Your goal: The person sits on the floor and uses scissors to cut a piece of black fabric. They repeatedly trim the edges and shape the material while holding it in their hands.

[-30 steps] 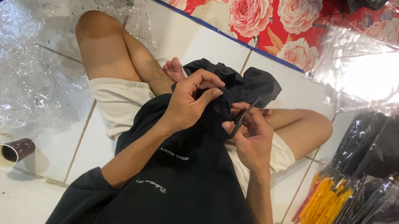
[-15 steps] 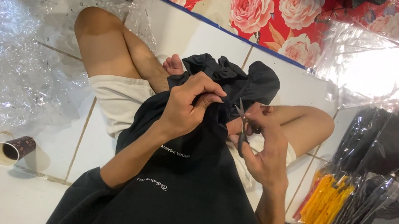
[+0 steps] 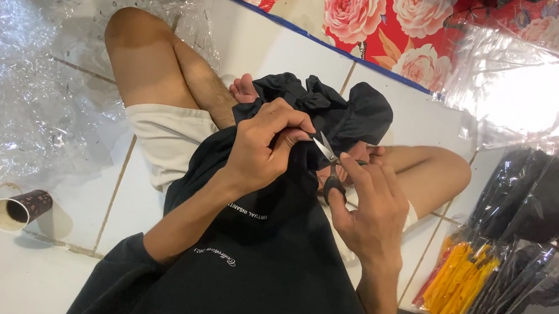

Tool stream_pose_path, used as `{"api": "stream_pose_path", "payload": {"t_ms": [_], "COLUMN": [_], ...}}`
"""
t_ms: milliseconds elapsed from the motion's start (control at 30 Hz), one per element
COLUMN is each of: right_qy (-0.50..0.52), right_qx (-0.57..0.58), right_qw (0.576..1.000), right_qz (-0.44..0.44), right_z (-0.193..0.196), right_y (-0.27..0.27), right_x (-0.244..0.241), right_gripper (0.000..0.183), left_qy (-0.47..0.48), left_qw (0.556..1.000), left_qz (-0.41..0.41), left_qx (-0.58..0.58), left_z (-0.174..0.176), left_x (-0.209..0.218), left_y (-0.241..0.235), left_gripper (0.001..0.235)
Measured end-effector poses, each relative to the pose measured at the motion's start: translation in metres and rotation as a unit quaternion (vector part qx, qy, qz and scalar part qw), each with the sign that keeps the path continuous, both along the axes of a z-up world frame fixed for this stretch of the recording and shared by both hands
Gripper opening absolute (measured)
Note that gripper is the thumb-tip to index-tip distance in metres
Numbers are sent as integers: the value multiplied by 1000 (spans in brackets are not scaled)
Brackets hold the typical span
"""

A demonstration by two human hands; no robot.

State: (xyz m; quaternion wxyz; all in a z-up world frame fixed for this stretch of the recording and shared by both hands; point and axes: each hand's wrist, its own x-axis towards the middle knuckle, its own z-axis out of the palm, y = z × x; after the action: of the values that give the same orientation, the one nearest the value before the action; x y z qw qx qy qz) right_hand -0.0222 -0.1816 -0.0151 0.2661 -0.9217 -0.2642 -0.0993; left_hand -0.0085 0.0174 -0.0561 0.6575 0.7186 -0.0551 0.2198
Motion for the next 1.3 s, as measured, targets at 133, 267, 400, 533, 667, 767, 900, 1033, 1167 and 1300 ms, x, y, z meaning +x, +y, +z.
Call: {"api": "stream_pose_path", "payload": {"t_ms": [133,267,400,533,667,767,900,1033,1167,1300], "right_qy": [-44,12,111,112,101,123,119,121,224,263], "right_qx": [-53,4,115,142,226,236,169,228,385,422], "right_qw": [998,1000,987,983,965,961,977,963,889,859], "right_qz": [-3,-7,-20,-38,-90,-76,-52,-83,-101,-124], "right_z": [0,-4,-2,-14,-17,-8,-14,-27,-38,-44], "right_y": [1,-1,4,-6,-13,-7,2,12,20,23], "right_x": [1,-1,0,-5,-2,0,-2,-4,-1,4], "right_gripper": [31,30,33,31,44,50,46,46,37,41], "left_qy": [8,14,22,42,64,86,94,97,107,105], "left_qw": [1000,1000,1000,999,993,981,980,981,977,974], "left_qz": [-2,-4,-8,-18,-66,-111,-103,-105,-132,-151], "left_qx": [-2,-10,-13,-13,-72,-136,-142,-134,-132,-133], "left_z": [0,-1,2,0,9,8,-3,-5,-4,-2], "left_x": [0,0,0,-1,1,0,2,1,0,0], "left_y": [1,0,1,3,5,4,5,4,3,7], "left_gripper": [6,6,6,6,4,2,9,13,19,16]}}
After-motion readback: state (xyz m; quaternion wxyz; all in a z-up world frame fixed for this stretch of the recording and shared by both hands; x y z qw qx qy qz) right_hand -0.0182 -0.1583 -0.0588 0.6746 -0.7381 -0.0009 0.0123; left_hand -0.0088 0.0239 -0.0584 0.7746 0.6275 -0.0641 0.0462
